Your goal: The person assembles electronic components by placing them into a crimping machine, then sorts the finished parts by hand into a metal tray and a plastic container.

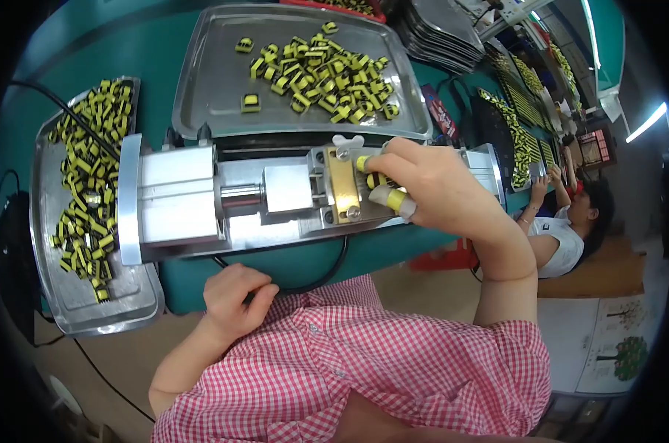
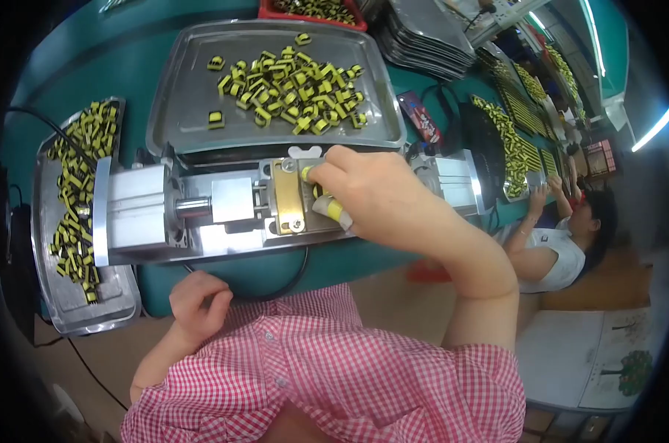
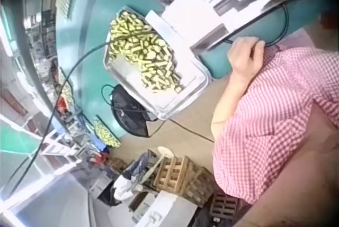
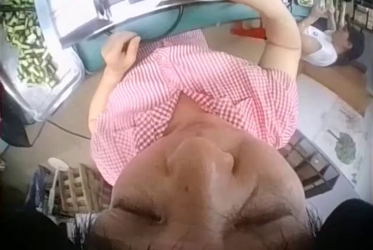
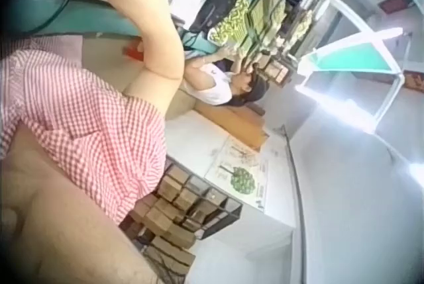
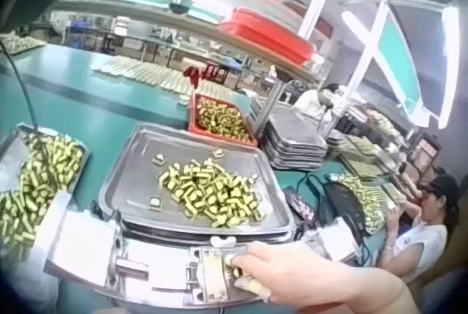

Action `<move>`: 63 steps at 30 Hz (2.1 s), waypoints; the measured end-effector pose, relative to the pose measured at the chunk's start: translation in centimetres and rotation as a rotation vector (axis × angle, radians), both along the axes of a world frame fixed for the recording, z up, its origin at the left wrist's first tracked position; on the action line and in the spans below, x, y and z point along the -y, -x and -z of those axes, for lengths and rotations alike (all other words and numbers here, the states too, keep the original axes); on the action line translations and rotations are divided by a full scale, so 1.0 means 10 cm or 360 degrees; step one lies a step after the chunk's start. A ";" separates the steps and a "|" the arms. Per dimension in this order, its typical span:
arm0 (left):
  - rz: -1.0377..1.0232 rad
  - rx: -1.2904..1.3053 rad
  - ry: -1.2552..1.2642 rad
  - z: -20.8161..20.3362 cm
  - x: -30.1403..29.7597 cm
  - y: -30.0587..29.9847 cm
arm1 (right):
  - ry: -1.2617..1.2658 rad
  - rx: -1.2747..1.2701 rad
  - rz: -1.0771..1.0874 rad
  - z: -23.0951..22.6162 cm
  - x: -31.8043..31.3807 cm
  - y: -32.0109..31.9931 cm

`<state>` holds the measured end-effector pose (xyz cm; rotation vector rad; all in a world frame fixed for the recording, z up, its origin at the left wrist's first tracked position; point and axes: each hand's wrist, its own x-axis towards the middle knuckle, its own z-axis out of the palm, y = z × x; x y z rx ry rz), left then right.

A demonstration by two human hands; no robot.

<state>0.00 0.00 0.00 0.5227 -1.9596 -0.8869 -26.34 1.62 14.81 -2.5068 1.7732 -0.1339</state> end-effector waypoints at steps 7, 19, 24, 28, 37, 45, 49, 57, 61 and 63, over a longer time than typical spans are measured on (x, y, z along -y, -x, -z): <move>-0.0060 -0.0023 -0.0032 -0.03 -0.01 0.01 | -0.0031 0.0114 -0.0050 0.00 -0.01 0.09; -0.0010 -0.0095 -0.0107 -0.04 0.03 0.01 | -0.0099 0.0985 0.0822 -0.18 0.49 0.41; -0.0031 -0.0087 -0.0089 -0.03 0.01 0.01 | -0.0214 0.1018 0.1048 -0.07 1.25 0.56; -0.0009 -0.0089 -0.0105 -0.05 0.00 0.01 | 0.0084 0.0888 0.0956 0.00 1.41 0.69; -0.0063 -0.0188 -0.0138 0.01 -0.01 -0.07 | -0.0224 0.0828 0.0017 -0.25 0.03 0.03; -0.0531 -0.0074 0.0376 -0.37 0.11 -0.54 | -0.1100 0.1119 0.0097 0.79 -0.71 0.16; -0.1304 0.0395 0.0457 -0.38 0.30 -1.00 | -0.1095 0.1493 0.0475 1.27 -0.88 0.22; -0.1838 0.1211 0.0227 -0.33 0.40 -1.34 | -0.1056 0.1807 0.0819 1.27 -0.83 0.07; -0.1855 0.1248 0.0159 -0.34 0.44 -1.31 | -0.1159 0.1892 0.0929 1.23 -0.82 0.07; -0.1843 0.1278 0.0183 -0.34 0.43 -1.30 | -0.1142 0.1902 0.0922 1.23 -0.82 0.06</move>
